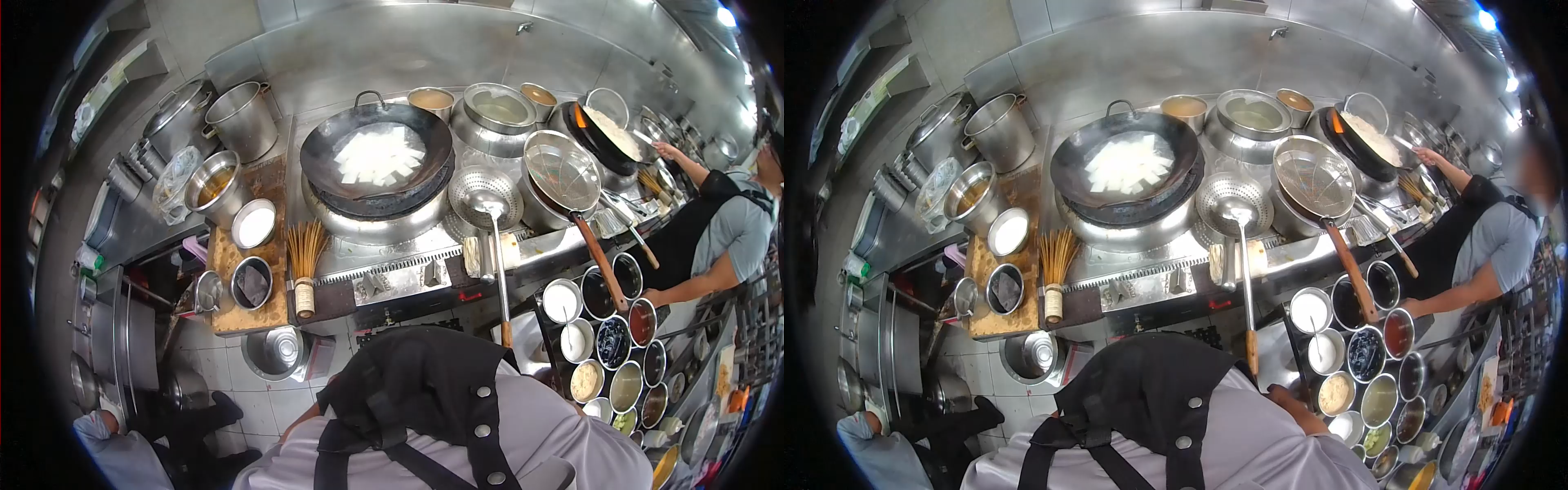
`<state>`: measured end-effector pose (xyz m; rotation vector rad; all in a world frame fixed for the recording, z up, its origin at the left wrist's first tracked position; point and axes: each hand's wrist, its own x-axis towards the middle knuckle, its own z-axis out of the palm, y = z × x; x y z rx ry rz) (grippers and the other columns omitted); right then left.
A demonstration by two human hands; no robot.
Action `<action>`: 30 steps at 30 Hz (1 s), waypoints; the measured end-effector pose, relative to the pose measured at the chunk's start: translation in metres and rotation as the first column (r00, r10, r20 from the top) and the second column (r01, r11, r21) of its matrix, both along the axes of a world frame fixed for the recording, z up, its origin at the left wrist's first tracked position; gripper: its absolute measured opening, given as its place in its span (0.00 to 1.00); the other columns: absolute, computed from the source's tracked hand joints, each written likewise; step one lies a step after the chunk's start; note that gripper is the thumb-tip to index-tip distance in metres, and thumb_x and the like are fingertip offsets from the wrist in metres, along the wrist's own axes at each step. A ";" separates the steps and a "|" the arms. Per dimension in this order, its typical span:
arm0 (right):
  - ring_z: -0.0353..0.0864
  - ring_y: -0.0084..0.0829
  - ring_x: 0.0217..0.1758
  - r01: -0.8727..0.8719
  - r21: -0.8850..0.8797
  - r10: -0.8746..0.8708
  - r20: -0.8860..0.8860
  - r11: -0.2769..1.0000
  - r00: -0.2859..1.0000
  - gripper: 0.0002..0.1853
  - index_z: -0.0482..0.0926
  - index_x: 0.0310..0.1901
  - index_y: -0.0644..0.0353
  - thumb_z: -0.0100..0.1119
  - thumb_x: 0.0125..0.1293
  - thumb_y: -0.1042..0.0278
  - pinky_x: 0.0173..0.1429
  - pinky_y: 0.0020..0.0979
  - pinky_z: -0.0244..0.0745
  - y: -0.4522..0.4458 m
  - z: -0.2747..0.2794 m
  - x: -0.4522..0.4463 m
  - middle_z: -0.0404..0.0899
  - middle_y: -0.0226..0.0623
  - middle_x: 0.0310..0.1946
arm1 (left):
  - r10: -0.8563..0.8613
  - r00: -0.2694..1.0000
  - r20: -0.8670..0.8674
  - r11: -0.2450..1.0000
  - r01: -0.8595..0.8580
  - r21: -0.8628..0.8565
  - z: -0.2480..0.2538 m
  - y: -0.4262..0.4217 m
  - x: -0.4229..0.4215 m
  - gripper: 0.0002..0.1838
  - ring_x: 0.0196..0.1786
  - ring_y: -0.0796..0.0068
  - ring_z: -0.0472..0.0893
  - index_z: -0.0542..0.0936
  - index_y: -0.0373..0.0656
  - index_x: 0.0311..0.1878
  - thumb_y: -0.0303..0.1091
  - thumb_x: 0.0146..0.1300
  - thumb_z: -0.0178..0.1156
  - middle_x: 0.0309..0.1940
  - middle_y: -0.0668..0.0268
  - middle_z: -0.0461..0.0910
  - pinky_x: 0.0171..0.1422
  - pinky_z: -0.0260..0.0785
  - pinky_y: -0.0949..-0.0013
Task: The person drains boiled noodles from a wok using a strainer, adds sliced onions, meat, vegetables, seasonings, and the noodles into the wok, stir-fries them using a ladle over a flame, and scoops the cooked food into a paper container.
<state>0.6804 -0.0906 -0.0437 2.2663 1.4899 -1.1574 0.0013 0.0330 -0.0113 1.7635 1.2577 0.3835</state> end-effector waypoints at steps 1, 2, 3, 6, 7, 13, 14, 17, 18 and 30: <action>0.83 0.51 0.61 0.019 0.016 -0.019 -0.004 1.000 1.000 0.35 0.81 0.59 0.67 0.69 0.59 0.44 0.67 0.43 0.75 0.000 0.001 -0.010 0.83 0.57 0.55 | -0.008 1.000 -0.006 1.000 0.008 -0.008 -0.002 0.001 -0.005 0.22 0.52 0.50 0.85 0.86 0.42 0.46 0.50 0.57 0.69 0.46 0.47 0.85 0.57 0.77 0.57; 0.83 0.51 0.60 0.039 0.051 -0.038 -0.022 0.998 0.999 0.34 0.80 0.61 0.68 0.68 0.61 0.47 0.66 0.43 0.76 0.010 0.022 -0.026 0.84 0.56 0.54 | -0.007 1.000 -0.024 1.000 0.007 -0.029 0.000 0.003 -0.012 0.22 0.52 0.50 0.85 0.86 0.42 0.46 0.50 0.57 0.69 0.46 0.47 0.85 0.57 0.77 0.57; 0.83 0.51 0.60 0.135 0.050 -0.129 -0.098 0.990 0.987 0.33 0.79 0.61 0.67 0.68 0.62 0.48 0.65 0.43 0.77 0.021 0.053 -0.045 0.84 0.55 0.54 | -0.003 0.998 -0.065 0.997 -0.001 -0.074 -0.002 0.005 -0.020 0.22 0.52 0.50 0.85 0.86 0.42 0.46 0.50 0.57 0.69 0.45 0.47 0.85 0.57 0.77 0.57; 0.84 0.50 0.58 0.369 0.058 -0.340 -0.274 0.928 0.900 0.30 0.78 0.63 0.63 0.67 0.64 0.53 0.61 0.43 0.78 0.055 0.141 -0.111 0.85 0.54 0.52 | -0.014 0.987 -0.157 0.986 -0.012 -0.166 -0.005 0.006 -0.042 0.22 0.52 0.50 0.85 0.86 0.41 0.46 0.50 0.57 0.68 0.45 0.47 0.85 0.57 0.77 0.57; 0.85 0.50 0.55 0.410 0.081 -0.370 -0.302 0.908 0.878 0.29 0.78 0.64 0.61 0.67 0.65 0.54 0.59 0.44 0.79 0.055 0.133 -0.122 0.86 0.53 0.50 | -0.024 0.984 -0.175 0.983 -0.009 -0.186 -0.006 0.005 -0.050 0.22 0.52 0.50 0.85 0.86 0.41 0.46 0.50 0.57 0.68 0.45 0.47 0.85 0.57 0.77 0.57; 0.84 0.55 0.54 0.206 0.313 -0.100 -0.323 0.927 0.941 0.25 0.81 0.58 0.61 0.66 0.65 0.53 0.59 0.44 0.78 0.010 0.116 -0.186 0.86 0.55 0.48 | -0.085 0.959 -0.269 0.970 0.018 -0.244 -0.004 0.004 -0.098 0.22 0.52 0.49 0.85 0.86 0.41 0.46 0.49 0.58 0.68 0.45 0.48 0.85 0.57 0.77 0.58; 0.82 0.57 0.58 0.247 0.242 -0.166 -0.312 0.938 0.936 0.26 0.81 0.57 0.62 0.65 0.65 0.50 0.62 0.44 0.76 -0.004 0.130 -0.198 0.84 0.56 0.53 | -0.097 0.956 -0.277 0.968 0.025 -0.250 -0.006 0.001 -0.104 0.21 0.52 0.49 0.85 0.86 0.41 0.45 0.49 0.58 0.68 0.44 0.48 0.85 0.57 0.77 0.58; 0.82 0.56 0.58 0.386 0.102 -0.329 -0.356 0.917 0.875 0.28 0.82 0.58 0.61 0.64 0.64 0.48 0.61 0.45 0.76 -0.069 0.130 -0.214 0.84 0.56 0.54 | -0.138 0.945 -0.298 0.959 0.053 -0.277 -0.010 -0.009 -0.124 0.21 0.51 0.49 0.85 0.85 0.41 0.45 0.49 0.58 0.68 0.44 0.48 0.85 0.57 0.77 0.58; 0.83 0.56 0.58 0.281 0.120 -0.242 -0.265 0.952 0.933 0.29 0.82 0.58 0.60 0.64 0.63 0.47 0.61 0.45 0.76 -0.111 0.061 -0.200 0.84 0.56 0.53 | -0.150 0.942 -0.302 0.956 0.061 -0.285 -0.010 -0.012 -0.127 0.21 0.51 0.49 0.85 0.85 0.41 0.45 0.49 0.58 0.68 0.44 0.48 0.85 0.57 0.77 0.58; 0.83 0.56 0.58 0.316 0.104 -0.302 -0.130 0.943 0.944 0.29 0.82 0.59 0.58 0.63 0.62 0.47 0.60 0.46 0.76 -0.194 0.024 -0.179 0.85 0.56 0.52 | -0.285 0.926 -0.249 0.949 0.237 -0.206 -0.011 -0.027 -0.082 0.22 0.51 0.49 0.85 0.86 0.40 0.46 0.49 0.58 0.68 0.43 0.49 0.86 0.56 0.77 0.58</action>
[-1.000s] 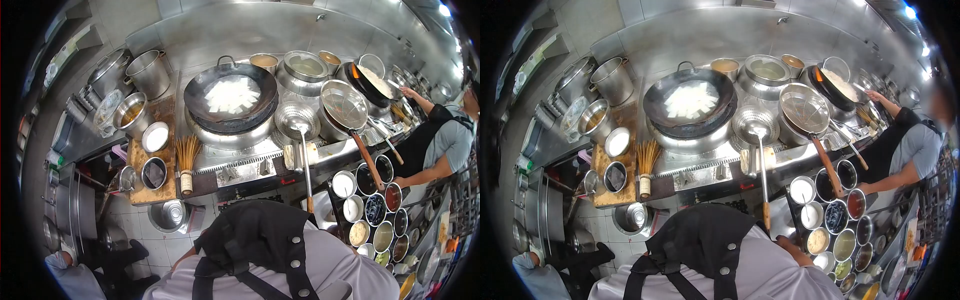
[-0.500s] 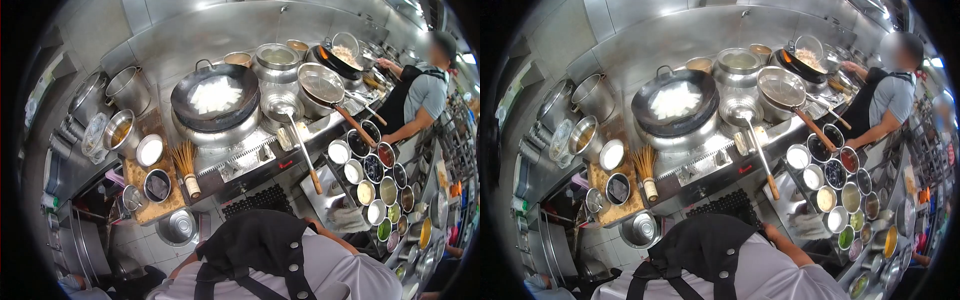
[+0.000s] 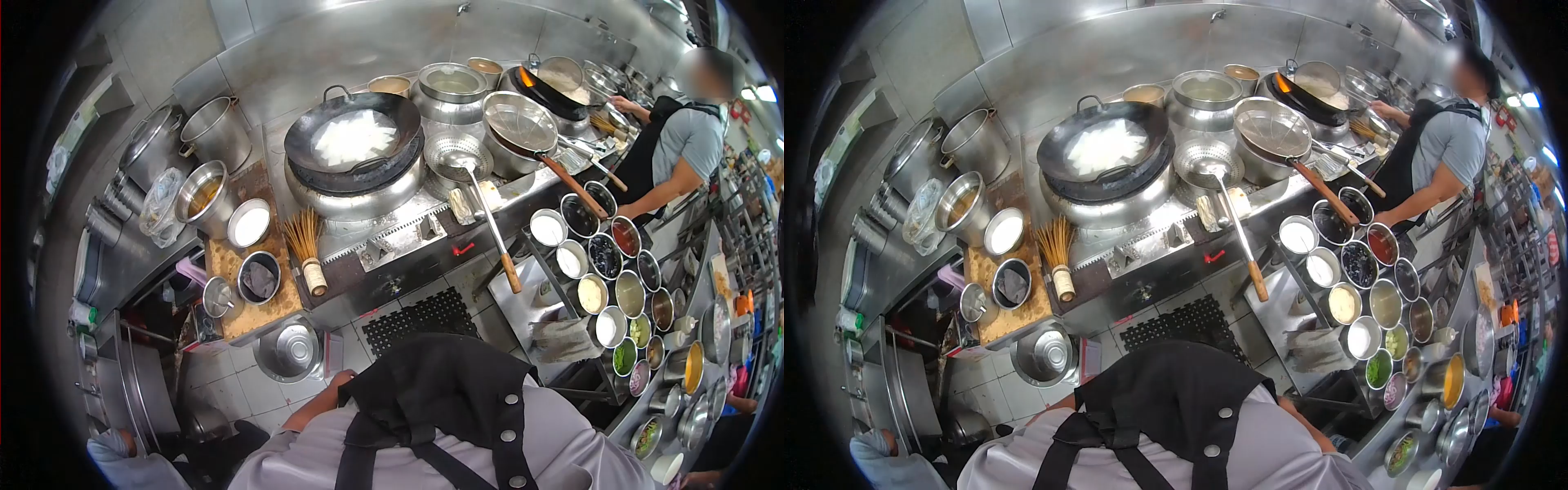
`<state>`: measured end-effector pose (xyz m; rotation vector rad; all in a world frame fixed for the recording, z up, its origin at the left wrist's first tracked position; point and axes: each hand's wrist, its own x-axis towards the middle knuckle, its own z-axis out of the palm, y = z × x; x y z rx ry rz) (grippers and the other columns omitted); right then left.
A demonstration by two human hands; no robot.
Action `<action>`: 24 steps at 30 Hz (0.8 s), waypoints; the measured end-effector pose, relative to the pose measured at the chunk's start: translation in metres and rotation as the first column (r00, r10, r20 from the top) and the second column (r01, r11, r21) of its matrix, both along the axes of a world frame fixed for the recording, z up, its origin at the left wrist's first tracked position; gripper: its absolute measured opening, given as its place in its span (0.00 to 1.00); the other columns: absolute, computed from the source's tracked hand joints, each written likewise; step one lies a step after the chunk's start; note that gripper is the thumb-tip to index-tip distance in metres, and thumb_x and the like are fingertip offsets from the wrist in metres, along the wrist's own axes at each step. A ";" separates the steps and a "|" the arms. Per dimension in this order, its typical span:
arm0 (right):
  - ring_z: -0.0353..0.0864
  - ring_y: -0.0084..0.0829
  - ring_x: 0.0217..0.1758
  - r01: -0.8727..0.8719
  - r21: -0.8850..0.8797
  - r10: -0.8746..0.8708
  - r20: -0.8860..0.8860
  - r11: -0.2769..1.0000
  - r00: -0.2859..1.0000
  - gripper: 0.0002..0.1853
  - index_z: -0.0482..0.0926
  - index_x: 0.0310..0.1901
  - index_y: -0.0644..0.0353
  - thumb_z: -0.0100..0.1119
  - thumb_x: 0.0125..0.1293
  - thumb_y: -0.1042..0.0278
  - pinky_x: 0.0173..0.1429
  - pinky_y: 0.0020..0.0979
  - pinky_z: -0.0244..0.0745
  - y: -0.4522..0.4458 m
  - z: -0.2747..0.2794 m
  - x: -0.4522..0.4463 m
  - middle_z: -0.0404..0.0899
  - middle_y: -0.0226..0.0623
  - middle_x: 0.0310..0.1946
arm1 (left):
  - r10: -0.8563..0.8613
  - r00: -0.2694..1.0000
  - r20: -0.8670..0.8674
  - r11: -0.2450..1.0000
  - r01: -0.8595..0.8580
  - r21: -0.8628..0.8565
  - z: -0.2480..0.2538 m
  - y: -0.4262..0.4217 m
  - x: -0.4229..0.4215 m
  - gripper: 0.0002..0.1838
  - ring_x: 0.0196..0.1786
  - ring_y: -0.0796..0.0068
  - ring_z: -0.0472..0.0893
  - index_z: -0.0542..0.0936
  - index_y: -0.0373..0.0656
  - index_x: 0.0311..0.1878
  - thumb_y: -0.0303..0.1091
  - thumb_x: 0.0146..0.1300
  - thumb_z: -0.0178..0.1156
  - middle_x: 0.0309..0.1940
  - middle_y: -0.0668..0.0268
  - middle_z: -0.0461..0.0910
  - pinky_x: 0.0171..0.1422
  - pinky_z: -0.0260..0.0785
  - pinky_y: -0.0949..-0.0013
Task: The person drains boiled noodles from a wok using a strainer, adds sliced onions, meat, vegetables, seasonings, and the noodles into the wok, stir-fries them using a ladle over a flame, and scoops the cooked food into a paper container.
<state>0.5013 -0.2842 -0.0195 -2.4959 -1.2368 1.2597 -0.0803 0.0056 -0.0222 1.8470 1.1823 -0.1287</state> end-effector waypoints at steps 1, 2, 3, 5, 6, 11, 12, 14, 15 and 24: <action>0.83 0.56 0.58 0.010 0.028 -0.010 -0.009 1.000 1.000 0.29 0.82 0.59 0.58 0.63 0.62 0.47 0.60 0.46 0.76 0.006 0.006 0.000 0.85 0.56 0.52 | 0.030 0.997 0.069 0.999 -0.033 0.040 -0.001 -0.001 0.005 0.23 0.51 0.48 0.86 0.86 0.40 0.47 0.49 0.58 0.68 0.44 0.49 0.87 0.56 0.77 0.58; 0.83 0.56 0.58 0.020 0.050 -0.020 -0.017 0.999 1.000 0.29 0.82 0.59 0.58 0.63 0.62 0.47 0.60 0.46 0.76 0.010 0.011 0.002 0.85 0.56 0.52 | 0.069 0.996 0.057 0.996 -0.072 0.058 0.004 -0.004 0.017 0.24 0.51 0.48 0.86 0.86 0.40 0.48 0.51 0.58 0.68 0.45 0.49 0.87 0.57 0.77 0.57; 0.83 0.56 0.58 0.031 0.073 -0.029 -0.028 0.997 0.999 0.29 0.82 0.59 0.58 0.63 0.62 0.48 0.60 0.46 0.76 0.011 0.016 0.004 0.85 0.56 0.52 | 0.079 0.995 0.057 0.995 -0.082 0.054 0.009 -0.006 0.027 0.24 0.51 0.48 0.86 0.86 0.40 0.48 0.51 0.58 0.68 0.45 0.49 0.87 0.57 0.77 0.57; 0.83 0.56 0.58 0.053 0.112 -0.049 -0.039 0.992 0.998 0.29 0.82 0.59 0.58 0.63 0.62 0.48 0.60 0.46 0.76 0.013 0.027 0.012 0.85 0.56 0.52 | 0.067 0.996 0.060 0.997 -0.070 0.037 0.012 -0.012 0.047 0.24 0.51 0.48 0.86 0.86 0.40 0.48 0.51 0.58 0.68 0.44 0.49 0.87 0.57 0.77 0.57; 0.83 0.56 0.58 0.065 0.134 -0.060 -0.045 0.989 0.997 0.29 0.82 0.59 0.58 0.63 0.62 0.48 0.60 0.46 0.76 0.012 0.034 0.017 0.85 0.56 0.52 | 0.051 0.997 0.058 0.998 -0.052 0.027 0.007 -0.013 0.054 0.24 0.51 0.48 0.86 0.86 0.40 0.48 0.51 0.58 0.68 0.44 0.49 0.87 0.57 0.77 0.57; 0.83 0.55 0.58 0.268 0.282 -0.205 -0.233 0.921 0.950 0.27 0.81 0.60 0.56 0.64 0.60 0.53 0.61 0.46 0.77 -0.030 0.035 0.051 0.85 0.56 0.52 | -0.038 0.999 0.033 0.999 0.040 -0.034 0.009 -0.021 0.094 0.24 0.51 0.48 0.86 0.86 0.40 0.48 0.51 0.58 0.68 0.44 0.50 0.87 0.57 0.77 0.57; 0.84 0.55 0.58 0.135 0.205 -0.120 -0.086 0.969 0.989 0.27 0.82 0.59 0.55 0.64 0.61 0.52 0.61 0.46 0.77 -0.041 0.009 0.054 0.85 0.55 0.52 | -0.048 0.999 0.021 0.998 0.049 -0.042 0.012 -0.024 0.100 0.24 0.51 0.48 0.86 0.86 0.40 0.48 0.51 0.58 0.68 0.44 0.50 0.87 0.57 0.77 0.57; 0.84 0.54 0.58 0.018 0.103 -0.023 0.048 0.994 0.999 0.26 0.82 0.59 0.55 0.63 0.62 0.52 0.61 0.45 0.77 -0.078 -0.021 0.051 0.85 0.55 0.52 | -0.060 0.998 -0.004 0.997 0.060 -0.049 0.017 -0.028 0.111 0.24 0.51 0.48 0.86 0.86 0.40 0.48 0.51 0.58 0.68 0.44 0.50 0.87 0.57 0.77 0.57; 0.84 0.54 0.57 0.013 0.035 -0.016 0.074 0.999 0.997 0.25 0.83 0.58 0.54 0.63 0.62 0.51 0.60 0.45 0.78 -0.095 -0.027 0.052 0.85 0.54 0.52 | -0.059 0.998 -0.011 0.997 0.058 -0.052 0.018 -0.032 0.114 0.24 0.51 0.48 0.86 0.86 0.40 0.48 0.51 0.58 0.68 0.44 0.50 0.87 0.57 0.77 0.57; 0.84 0.54 0.56 -0.239 -0.007 0.238 -0.054 0.971 0.970 0.22 0.86 0.50 0.56 0.63 0.63 0.48 0.60 0.45 0.78 -0.192 -0.113 0.084 0.85 0.56 0.51 | -0.010 1.000 -0.029 0.998 0.008 -0.067 0.027 -0.066 0.124 0.24 0.51 0.49 0.86 0.86 0.40 0.48 0.50 0.58 0.68 0.43 0.50 0.87 0.57 0.77 0.56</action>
